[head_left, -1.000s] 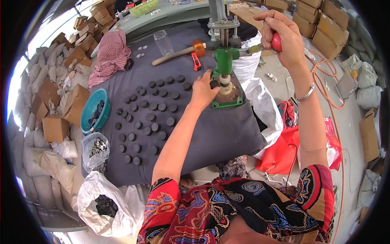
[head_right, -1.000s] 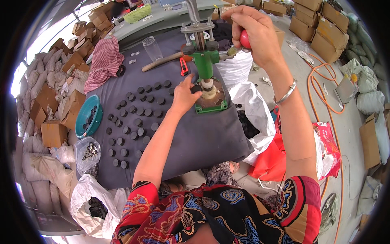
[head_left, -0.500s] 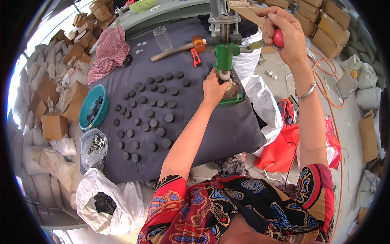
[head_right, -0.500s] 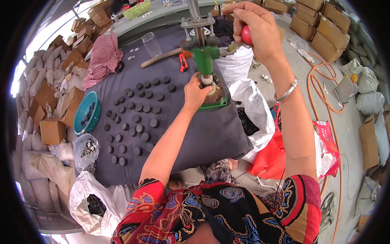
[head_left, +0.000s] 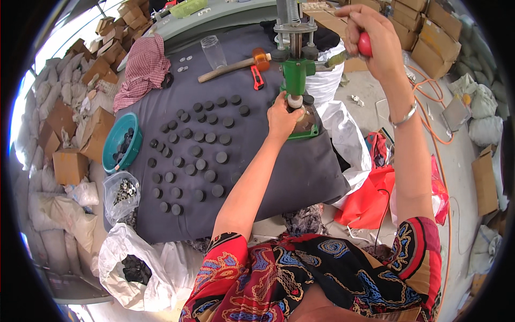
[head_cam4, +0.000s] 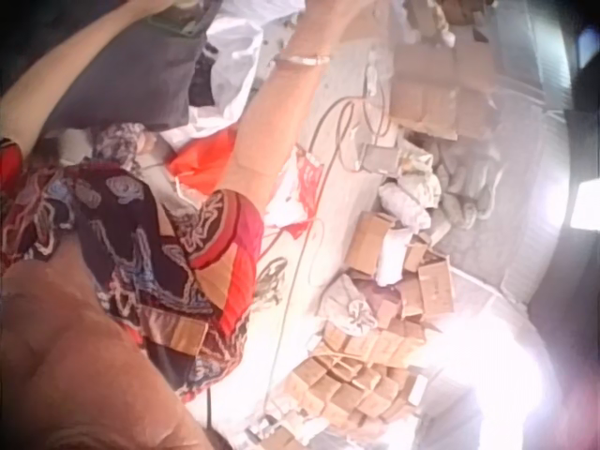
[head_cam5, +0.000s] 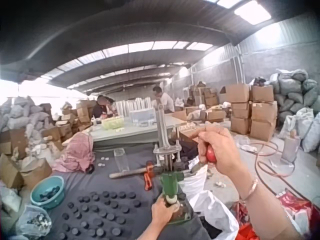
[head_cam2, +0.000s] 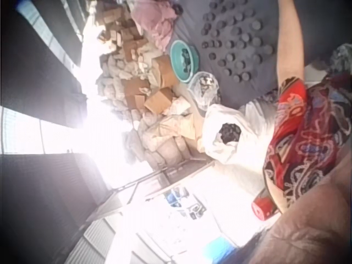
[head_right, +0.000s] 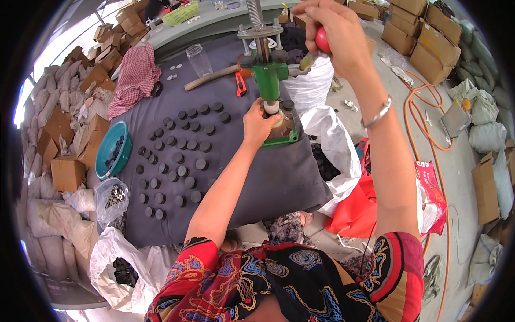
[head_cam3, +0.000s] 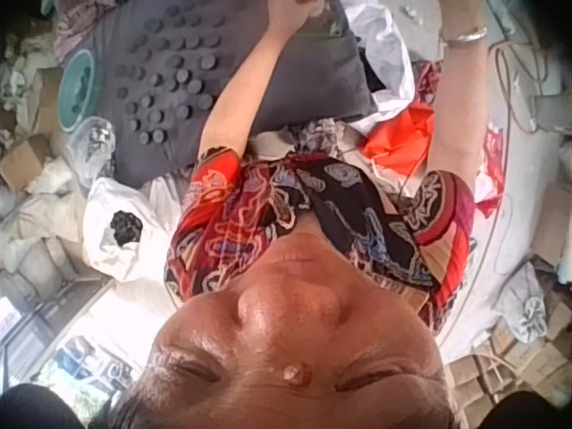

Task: The person assembles black circular components by hand using a manual press machine.

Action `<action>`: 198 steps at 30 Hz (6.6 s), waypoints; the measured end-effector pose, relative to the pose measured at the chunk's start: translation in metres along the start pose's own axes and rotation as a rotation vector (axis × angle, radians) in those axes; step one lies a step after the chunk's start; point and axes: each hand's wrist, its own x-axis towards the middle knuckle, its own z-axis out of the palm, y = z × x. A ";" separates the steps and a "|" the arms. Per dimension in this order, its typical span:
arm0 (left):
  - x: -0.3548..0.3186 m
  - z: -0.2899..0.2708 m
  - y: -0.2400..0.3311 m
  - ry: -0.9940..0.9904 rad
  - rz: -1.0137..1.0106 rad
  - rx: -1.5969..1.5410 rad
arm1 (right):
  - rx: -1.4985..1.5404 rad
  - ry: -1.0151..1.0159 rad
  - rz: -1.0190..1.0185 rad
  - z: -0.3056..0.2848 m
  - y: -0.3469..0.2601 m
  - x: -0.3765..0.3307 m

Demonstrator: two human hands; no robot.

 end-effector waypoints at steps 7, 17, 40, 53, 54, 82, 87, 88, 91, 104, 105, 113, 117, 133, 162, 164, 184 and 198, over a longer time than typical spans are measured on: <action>-0.006 0.005 0.010 0.058 0.008 0.114 | -0.005 0.068 0.031 -0.002 0.003 0.001; 0.000 -0.001 0.029 -0.041 -0.040 0.087 | 0.000 0.098 -0.087 0.000 0.025 -0.066; -0.004 -0.005 0.000 0.086 0.158 0.235 | -0.292 0.021 -0.141 0.000 0.060 -0.135; -0.002 -0.043 0.007 0.051 0.244 0.212 | -0.362 0.030 -0.088 0.004 0.055 -0.126; -0.002 -0.055 0.004 0.071 0.153 0.221 | -0.233 0.029 -0.077 0.005 0.050 -0.109; 0.011 -0.123 -0.001 -0.129 0.126 1.277 | -0.978 -0.332 0.132 -0.024 0.247 -0.075; 0.007 -0.125 -0.016 -0.109 0.104 1.316 | -0.975 -0.224 0.134 -0.009 0.228 -0.088; 0.006 -0.125 -0.020 -0.097 0.097 1.319 | -1.038 -0.204 0.187 -0.011 0.221 -0.094; 0.012 -0.116 -0.018 -0.087 0.110 1.329 | -1.138 -0.196 0.262 -0.042 0.227 -0.114; 0.007 -0.078 0.052 -0.136 0.083 0.492 | -0.360 0.390 -0.045 -0.059 0.086 0.000; 0.005 -0.071 0.059 -0.136 0.081 0.494 | -0.244 0.359 -0.111 -0.053 0.069 0.014; -0.001 -0.042 0.053 -0.201 0.095 0.660 | 0.083 0.295 0.167 0.019 -0.013 0.070; -0.003 -0.033 0.045 -0.132 0.135 0.498 | 0.028 0.016 0.227 -0.010 0.001 0.084; -0.001 -0.009 0.030 -0.048 -0.041 0.119 | -0.218 -0.032 -0.081 -0.004 0.009 -0.045; -0.004 -0.145 -0.005 -0.060 -0.107 1.279 | -0.056 -0.017 0.019 -0.007 0.001 0.011; -0.008 -0.126 0.000 0.039 0.170 0.877 | -0.106 0.018 0.058 -0.004 0.002 0.018; -0.003 -0.014 0.033 -0.037 0.013 0.271 | -0.026 0.148 0.049 -0.003 0.005 0.020; 0.006 -0.032 0.020 0.010 0.199 0.314 | -0.504 -0.063 -0.351 -0.006 0.081 -0.145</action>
